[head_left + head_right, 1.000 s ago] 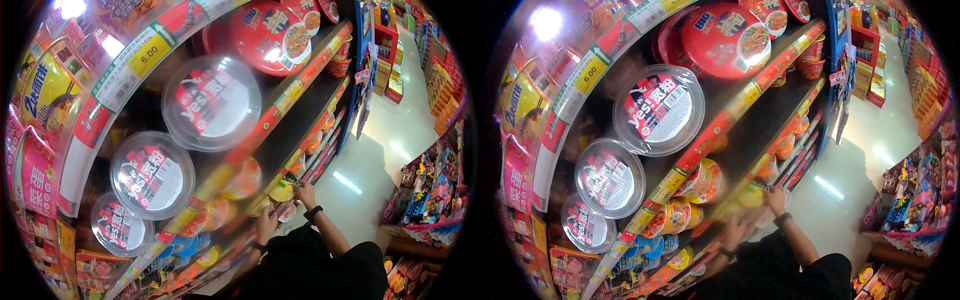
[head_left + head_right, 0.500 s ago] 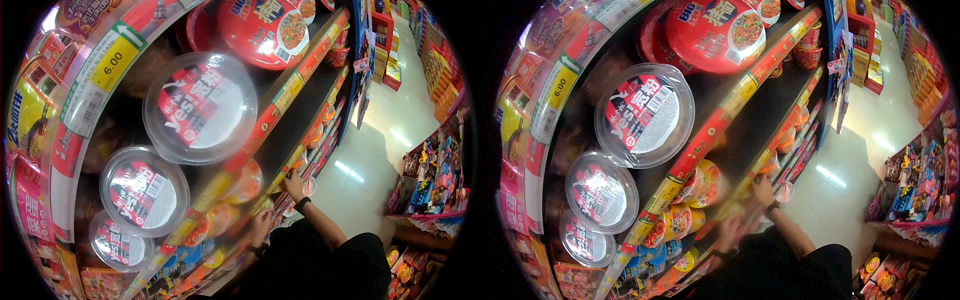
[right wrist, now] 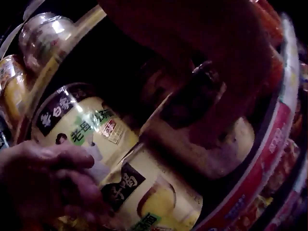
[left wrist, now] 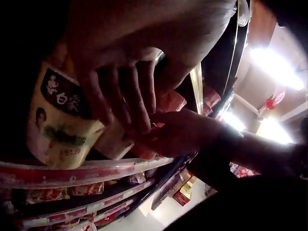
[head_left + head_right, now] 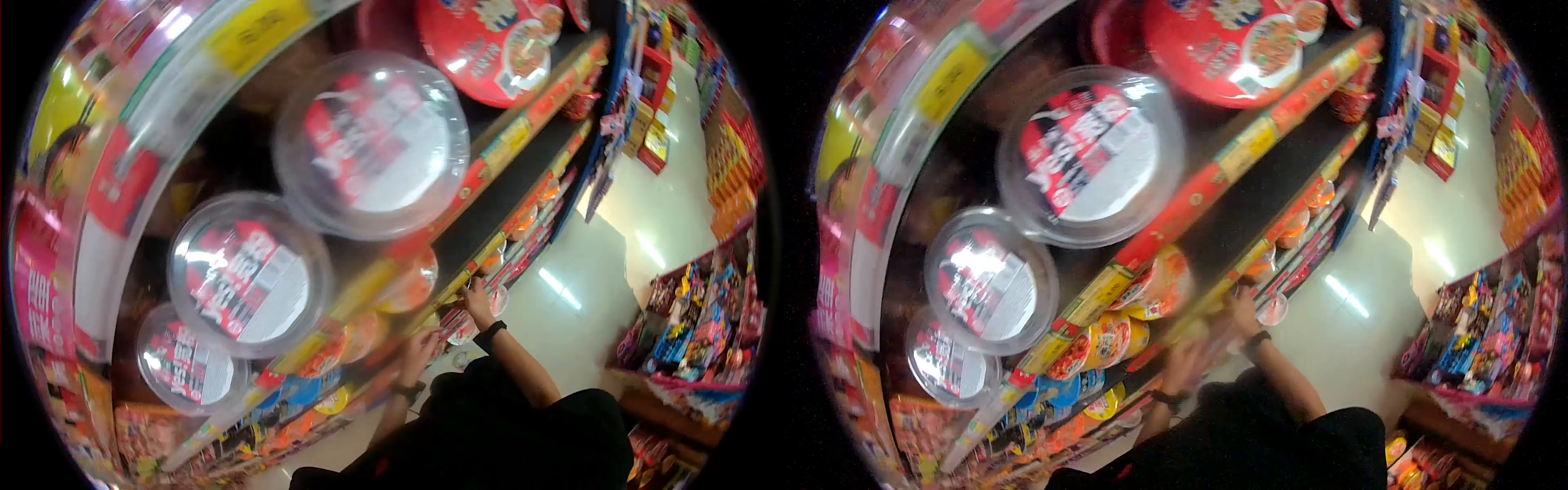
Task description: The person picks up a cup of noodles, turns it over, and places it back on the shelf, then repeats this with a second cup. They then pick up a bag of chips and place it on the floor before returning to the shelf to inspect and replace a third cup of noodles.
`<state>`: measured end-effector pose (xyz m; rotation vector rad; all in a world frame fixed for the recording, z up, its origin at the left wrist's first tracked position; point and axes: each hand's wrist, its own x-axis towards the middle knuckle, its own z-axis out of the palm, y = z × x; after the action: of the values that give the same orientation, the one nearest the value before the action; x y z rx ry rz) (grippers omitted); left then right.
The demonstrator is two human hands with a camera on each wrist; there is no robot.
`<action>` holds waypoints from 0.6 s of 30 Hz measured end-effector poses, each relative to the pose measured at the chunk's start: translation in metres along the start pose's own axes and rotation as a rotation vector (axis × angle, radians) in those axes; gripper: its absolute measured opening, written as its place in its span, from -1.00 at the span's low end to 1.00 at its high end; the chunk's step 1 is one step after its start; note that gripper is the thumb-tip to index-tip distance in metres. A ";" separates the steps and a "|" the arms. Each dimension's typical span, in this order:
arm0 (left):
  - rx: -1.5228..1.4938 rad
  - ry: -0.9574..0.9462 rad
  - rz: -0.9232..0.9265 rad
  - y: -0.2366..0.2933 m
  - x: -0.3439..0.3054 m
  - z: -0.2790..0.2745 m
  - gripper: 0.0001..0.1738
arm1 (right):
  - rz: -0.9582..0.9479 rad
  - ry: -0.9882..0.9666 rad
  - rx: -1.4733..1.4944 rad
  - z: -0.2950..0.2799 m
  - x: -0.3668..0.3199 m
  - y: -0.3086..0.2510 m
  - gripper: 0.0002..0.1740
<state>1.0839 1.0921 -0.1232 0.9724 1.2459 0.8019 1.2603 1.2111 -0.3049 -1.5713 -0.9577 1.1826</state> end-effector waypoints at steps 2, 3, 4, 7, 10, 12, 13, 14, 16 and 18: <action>0.252 0.004 0.099 0.000 -0.007 0.000 -0.73 | -0.058 -0.028 -0.009 -0.012 0.010 0.030 -0.57; 0.377 0.029 0.152 0.002 -0.009 -0.002 -0.74 | -0.098 -0.027 -0.047 -0.017 0.017 0.049 -0.58; 0.356 0.031 0.171 0.005 -0.014 -0.003 -0.74 | -0.077 -0.015 0.038 -0.021 0.006 0.034 -0.58; 0.259 0.077 0.240 0.000 -0.043 -0.012 -0.73 | 0.080 -0.095 0.331 -0.043 -0.053 -0.029 -0.58; 0.304 0.220 0.119 -0.027 -0.076 -0.026 -0.70 | 0.160 -0.351 0.111 -0.056 -0.085 -0.008 -0.54; 0.270 0.341 0.216 -0.048 -0.111 -0.033 -0.68 | 0.245 -0.638 0.037 -0.055 -0.091 0.037 -0.55; 0.236 0.403 0.349 -0.074 -0.120 -0.040 -0.67 | 0.411 -0.727 -0.015 -0.046 -0.098 0.028 -0.61; 0.210 0.469 0.483 -0.091 -0.133 -0.049 -0.66 | 0.578 -0.805 -0.083 -0.032 -0.111 0.022 -0.67; 0.297 0.665 0.495 -0.071 -0.211 -0.054 -0.63 | 0.393 -1.121 -0.153 -0.005 -0.140 0.027 -0.68; 0.350 0.845 0.362 -0.094 -0.268 -0.056 -0.66 | 0.197 -1.338 -0.243 0.029 -0.173 0.041 -0.67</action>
<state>0.9834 0.8211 -0.1076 1.2085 2.0125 1.3944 1.1931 1.0438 -0.3031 -0.8905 -1.8229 2.3997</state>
